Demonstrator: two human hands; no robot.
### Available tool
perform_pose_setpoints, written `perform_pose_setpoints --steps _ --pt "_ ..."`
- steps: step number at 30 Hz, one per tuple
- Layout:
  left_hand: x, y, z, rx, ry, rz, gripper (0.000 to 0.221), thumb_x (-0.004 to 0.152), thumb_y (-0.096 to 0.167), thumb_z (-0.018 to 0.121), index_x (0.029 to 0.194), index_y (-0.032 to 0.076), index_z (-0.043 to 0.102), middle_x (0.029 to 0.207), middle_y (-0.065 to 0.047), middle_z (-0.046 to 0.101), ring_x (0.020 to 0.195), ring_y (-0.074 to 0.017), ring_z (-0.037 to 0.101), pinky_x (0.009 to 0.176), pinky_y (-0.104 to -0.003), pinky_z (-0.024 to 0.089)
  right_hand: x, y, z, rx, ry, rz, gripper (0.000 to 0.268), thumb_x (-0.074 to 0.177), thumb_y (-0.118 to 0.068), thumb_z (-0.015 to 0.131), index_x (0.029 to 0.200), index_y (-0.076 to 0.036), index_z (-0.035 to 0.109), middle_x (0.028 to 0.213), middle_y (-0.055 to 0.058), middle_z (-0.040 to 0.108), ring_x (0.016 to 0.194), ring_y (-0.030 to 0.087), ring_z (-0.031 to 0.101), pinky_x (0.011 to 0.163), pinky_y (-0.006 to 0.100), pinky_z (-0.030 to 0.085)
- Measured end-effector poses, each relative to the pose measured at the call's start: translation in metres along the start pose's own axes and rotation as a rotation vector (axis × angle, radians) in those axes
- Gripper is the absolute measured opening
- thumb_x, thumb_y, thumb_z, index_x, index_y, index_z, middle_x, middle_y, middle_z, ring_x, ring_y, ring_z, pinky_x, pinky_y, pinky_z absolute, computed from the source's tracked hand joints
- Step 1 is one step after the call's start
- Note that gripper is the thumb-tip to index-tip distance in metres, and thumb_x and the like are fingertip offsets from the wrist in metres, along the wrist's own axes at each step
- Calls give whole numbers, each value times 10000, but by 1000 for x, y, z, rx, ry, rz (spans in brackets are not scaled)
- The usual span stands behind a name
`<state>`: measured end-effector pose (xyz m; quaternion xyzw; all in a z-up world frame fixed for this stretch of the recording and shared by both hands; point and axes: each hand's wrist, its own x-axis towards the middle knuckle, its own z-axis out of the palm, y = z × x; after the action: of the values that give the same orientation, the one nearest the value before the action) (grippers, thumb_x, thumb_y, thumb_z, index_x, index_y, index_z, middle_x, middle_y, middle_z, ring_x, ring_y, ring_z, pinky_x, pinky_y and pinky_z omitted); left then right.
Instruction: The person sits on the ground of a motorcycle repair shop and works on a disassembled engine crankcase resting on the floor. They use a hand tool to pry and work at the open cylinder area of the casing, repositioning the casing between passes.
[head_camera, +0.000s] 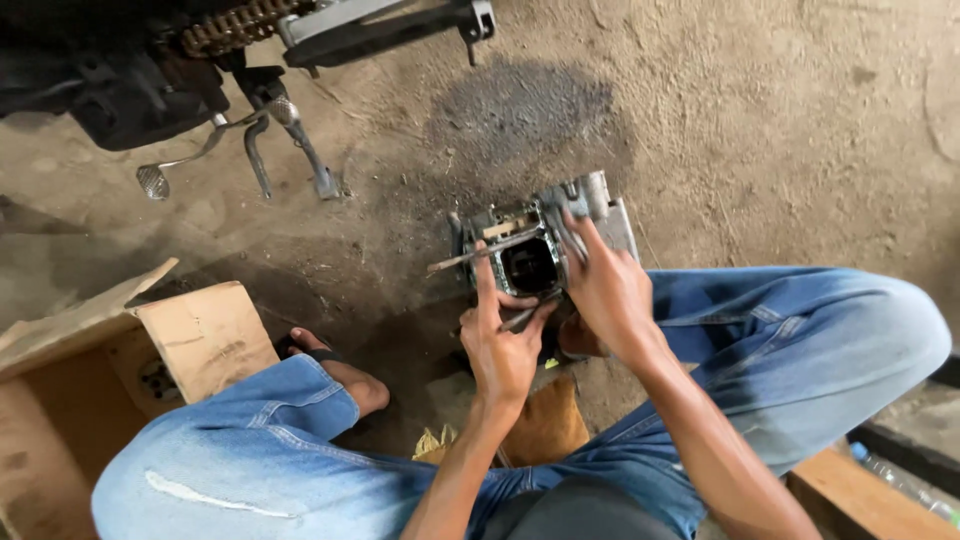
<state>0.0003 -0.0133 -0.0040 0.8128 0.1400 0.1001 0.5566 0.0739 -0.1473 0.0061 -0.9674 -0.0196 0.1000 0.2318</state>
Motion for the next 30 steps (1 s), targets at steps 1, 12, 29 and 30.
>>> perform_pose_setpoints --steps 1,12,29,30 --pt "1 0 1 -3 11 -1 1085 716 30 917 1610 4 301 750 -74 716 682 -222 726 679 -342 579 -10 6 -8 -4 -2 -11 384 1008 -239 608 1390 -197 601 697 247 668 652 497 637 582 568 502" --pt "0 -5 -10 6 -15 -1 1068 732 67 935 1602 1 319 737 -69 703 644 -191 709 637 -311 574 -20 16 -18 238 -171 209 383 994 -183 626 1376 -204 616 619 138 696 471 212 671 444 375 499" --pt "-1 -9 -13 32 -29 -38 1086 748 68 928 1622 35 283 725 -67 700 599 -168 691 568 -309 560 -60 44 -13 239 -173 245 399 963 -150 695 1357 -190 648 752 251 719 628 267 708 564 378 525" --pt "2 -8 -14 46 -13 -24 1087 749 70 931 1619 34 280 737 -71 709 597 -171 682 575 -311 551 -63 47 -21 299 -208 223 349 965 -181 720 1308 -166 657 750 208 750 642 177 743 563 352 529"
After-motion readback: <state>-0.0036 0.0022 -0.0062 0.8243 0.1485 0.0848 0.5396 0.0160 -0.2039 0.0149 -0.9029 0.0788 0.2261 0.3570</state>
